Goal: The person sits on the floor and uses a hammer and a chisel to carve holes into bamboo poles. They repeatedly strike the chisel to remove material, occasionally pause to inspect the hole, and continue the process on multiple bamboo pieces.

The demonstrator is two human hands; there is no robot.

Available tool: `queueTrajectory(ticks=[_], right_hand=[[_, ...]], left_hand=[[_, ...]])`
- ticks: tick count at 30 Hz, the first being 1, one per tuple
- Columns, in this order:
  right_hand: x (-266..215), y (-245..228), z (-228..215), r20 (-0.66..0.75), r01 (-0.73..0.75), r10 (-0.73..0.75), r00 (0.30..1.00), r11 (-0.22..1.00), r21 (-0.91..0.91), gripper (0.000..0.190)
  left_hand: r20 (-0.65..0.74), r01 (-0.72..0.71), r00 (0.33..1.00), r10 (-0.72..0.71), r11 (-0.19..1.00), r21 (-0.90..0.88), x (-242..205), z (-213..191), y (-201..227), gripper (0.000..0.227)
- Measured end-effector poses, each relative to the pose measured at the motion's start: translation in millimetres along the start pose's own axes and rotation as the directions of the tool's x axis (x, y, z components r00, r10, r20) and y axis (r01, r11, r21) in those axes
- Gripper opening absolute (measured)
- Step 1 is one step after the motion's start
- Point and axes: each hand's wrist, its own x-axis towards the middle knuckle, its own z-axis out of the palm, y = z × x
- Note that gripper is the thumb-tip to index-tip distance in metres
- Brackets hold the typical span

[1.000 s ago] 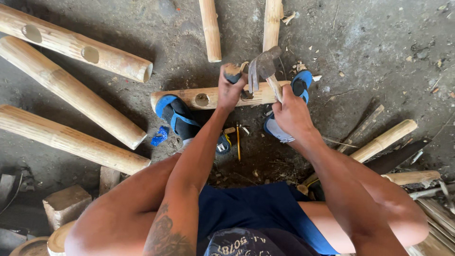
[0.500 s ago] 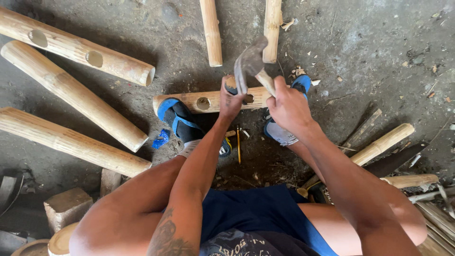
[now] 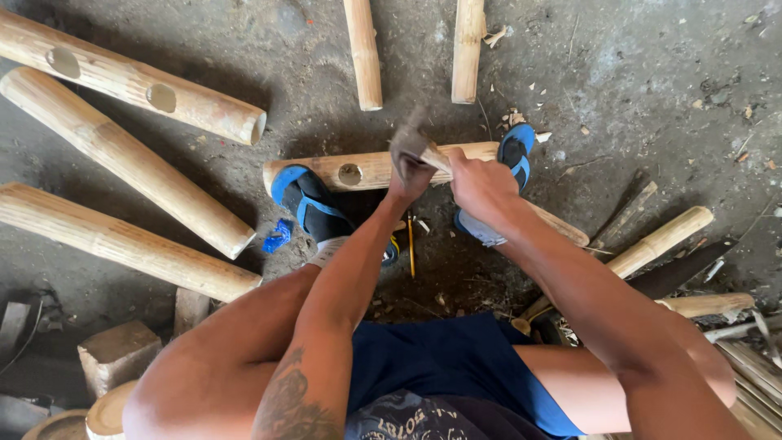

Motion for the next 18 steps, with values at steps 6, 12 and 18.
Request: queueTrajectory(ticks=[6,12,18], right_hand=[[-24,28,29,-0.143,-0.107,0.142,0.980,0.968,0.227,0.030],[-50,53,36,-0.223,-0.167,0.316,0.922,0.846,0.506,0.019],[-56,61,38,-0.223,-0.164,0.362,0.905,0.781,0.602,0.016]], left_hand=[[0.207,-0.022,0.975,-0.085,0.886,0.464,40,-6,-14,0.037],[0.329,0.163,0.939,-0.097,0.970,-0.180,63,19,37,0.053],[0.114,0.149,0.980,-0.165,0.979,0.136,58,22,31,0.054]])
